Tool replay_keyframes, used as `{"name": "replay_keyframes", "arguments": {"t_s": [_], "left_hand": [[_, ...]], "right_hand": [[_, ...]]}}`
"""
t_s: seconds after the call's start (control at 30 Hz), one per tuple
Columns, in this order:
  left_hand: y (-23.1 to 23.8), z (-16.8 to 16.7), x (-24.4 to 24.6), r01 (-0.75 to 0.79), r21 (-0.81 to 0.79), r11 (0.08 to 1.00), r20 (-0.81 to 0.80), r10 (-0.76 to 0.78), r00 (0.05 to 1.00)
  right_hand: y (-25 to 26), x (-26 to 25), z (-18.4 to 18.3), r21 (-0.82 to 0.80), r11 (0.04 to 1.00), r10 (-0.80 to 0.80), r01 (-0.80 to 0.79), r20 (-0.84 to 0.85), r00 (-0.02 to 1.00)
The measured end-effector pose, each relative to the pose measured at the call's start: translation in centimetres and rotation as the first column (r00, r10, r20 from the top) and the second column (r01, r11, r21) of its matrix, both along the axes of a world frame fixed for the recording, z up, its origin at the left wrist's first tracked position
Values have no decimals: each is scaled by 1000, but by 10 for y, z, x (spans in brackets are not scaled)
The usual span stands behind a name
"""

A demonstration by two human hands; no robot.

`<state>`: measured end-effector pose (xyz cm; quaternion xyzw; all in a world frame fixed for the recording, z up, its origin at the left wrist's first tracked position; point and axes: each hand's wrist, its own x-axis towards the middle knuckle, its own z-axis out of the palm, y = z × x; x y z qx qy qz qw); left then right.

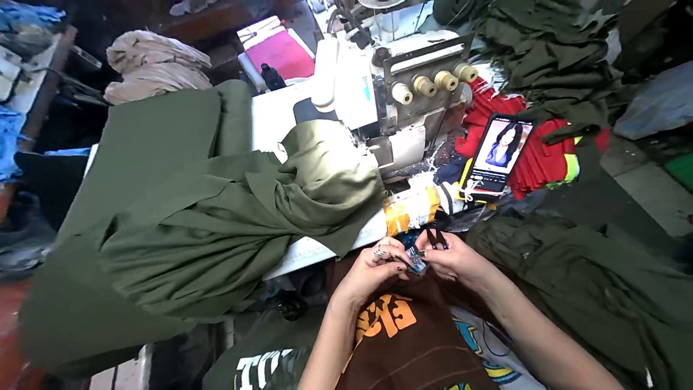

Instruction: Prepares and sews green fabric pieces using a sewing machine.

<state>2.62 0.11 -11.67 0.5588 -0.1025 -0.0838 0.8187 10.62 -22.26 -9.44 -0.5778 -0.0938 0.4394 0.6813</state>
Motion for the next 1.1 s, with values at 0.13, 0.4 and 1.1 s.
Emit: {"name": "replay_keyframes", "arguments": {"t_s": [0.13,0.4,1.1], "left_hand": [[-1,6,-5,-51,2,999,-114,51,992],[-10,34,-3,-249,481,841,-91,330,939],[-7,64,18,-638,152,755,-256,654,712]], "right_hand": [[9,-3,3,-143,990,35,-6,202,979],[25,-4,6,-174,985,79,-1,441,894],[61,12,27,-6,968,-235,252,336,912]]}}
